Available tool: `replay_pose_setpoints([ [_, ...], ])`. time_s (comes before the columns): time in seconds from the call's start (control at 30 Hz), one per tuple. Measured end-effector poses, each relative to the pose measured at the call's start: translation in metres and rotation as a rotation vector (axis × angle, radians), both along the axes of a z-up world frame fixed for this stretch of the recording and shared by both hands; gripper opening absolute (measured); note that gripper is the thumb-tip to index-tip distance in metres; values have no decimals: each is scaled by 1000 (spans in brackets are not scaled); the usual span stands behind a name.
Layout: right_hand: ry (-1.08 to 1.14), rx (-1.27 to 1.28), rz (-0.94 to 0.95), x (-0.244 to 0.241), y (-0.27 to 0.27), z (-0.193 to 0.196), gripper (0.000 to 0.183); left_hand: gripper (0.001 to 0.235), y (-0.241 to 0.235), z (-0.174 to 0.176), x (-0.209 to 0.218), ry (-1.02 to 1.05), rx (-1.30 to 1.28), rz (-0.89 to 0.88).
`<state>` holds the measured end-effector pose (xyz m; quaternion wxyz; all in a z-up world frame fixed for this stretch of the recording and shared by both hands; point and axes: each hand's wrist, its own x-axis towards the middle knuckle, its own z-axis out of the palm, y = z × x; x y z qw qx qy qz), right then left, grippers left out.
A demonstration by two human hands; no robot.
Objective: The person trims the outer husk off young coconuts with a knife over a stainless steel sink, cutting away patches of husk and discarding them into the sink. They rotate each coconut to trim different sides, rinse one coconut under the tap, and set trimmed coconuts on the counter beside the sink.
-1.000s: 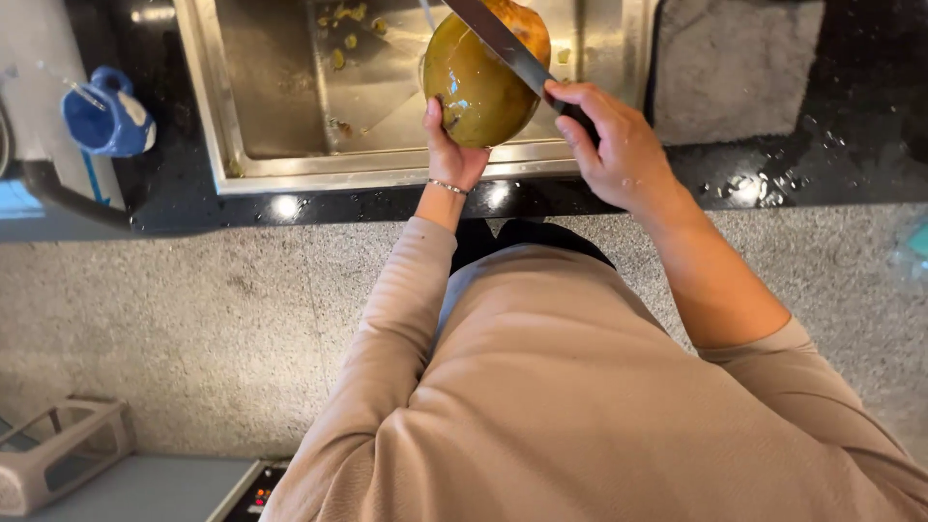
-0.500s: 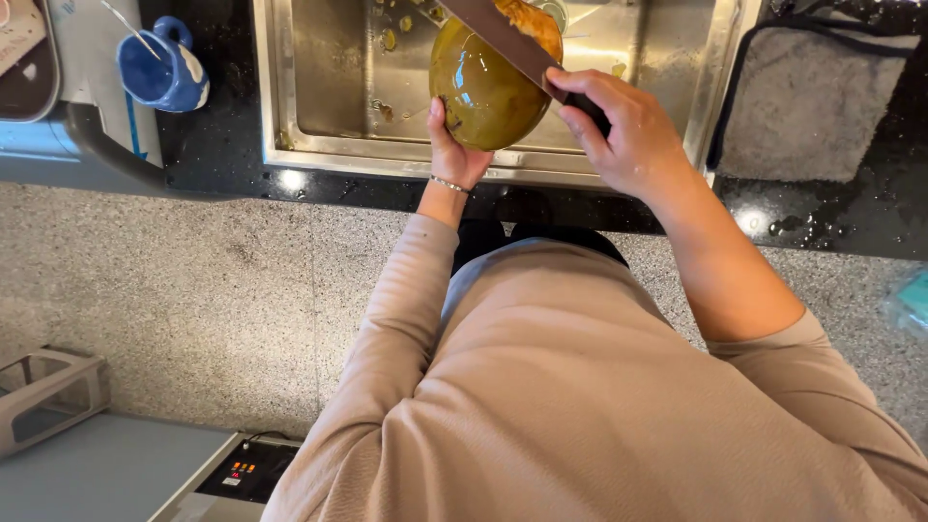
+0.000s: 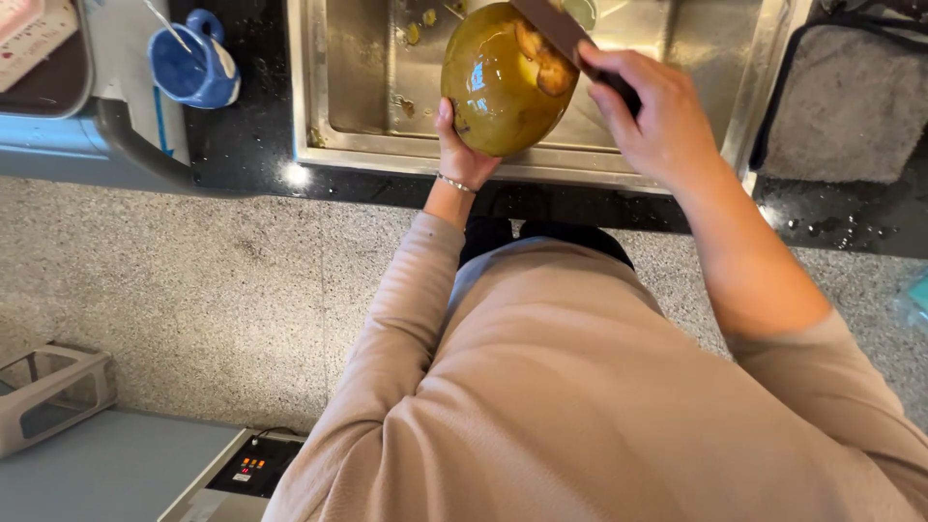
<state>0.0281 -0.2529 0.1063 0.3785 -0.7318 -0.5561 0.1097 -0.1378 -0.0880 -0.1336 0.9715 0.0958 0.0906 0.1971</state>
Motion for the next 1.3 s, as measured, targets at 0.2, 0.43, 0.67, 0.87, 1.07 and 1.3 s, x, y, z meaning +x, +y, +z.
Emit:
replay_pose_setpoints([
  [0.2, 59, 19, -90, -25, -15, -8, 22, 88, 27, 4, -5, 21, -12, 86],
  [0.43, 30, -65, -29, -50, -6, 6, 31, 87, 29, 0, -5, 22, 1, 47],
  [0.67, 31, 37, -7, -47, 0, 0, 23, 86, 25, 0, -9, -17, -17, -55],
  [0.87, 41, -62, -39, -54, -12, -4, 33, 88, 28, -7, -15, -8, -45, -9],
  [1.07, 72, -132, -113, -40, -2, -22, 28, 89, 26, -5, -29, 7, 22, -8],
  [1.3, 132, -154, -222, -32, -30, -22, 31, 90, 21, 9, -28, -42, 14, 12],
])
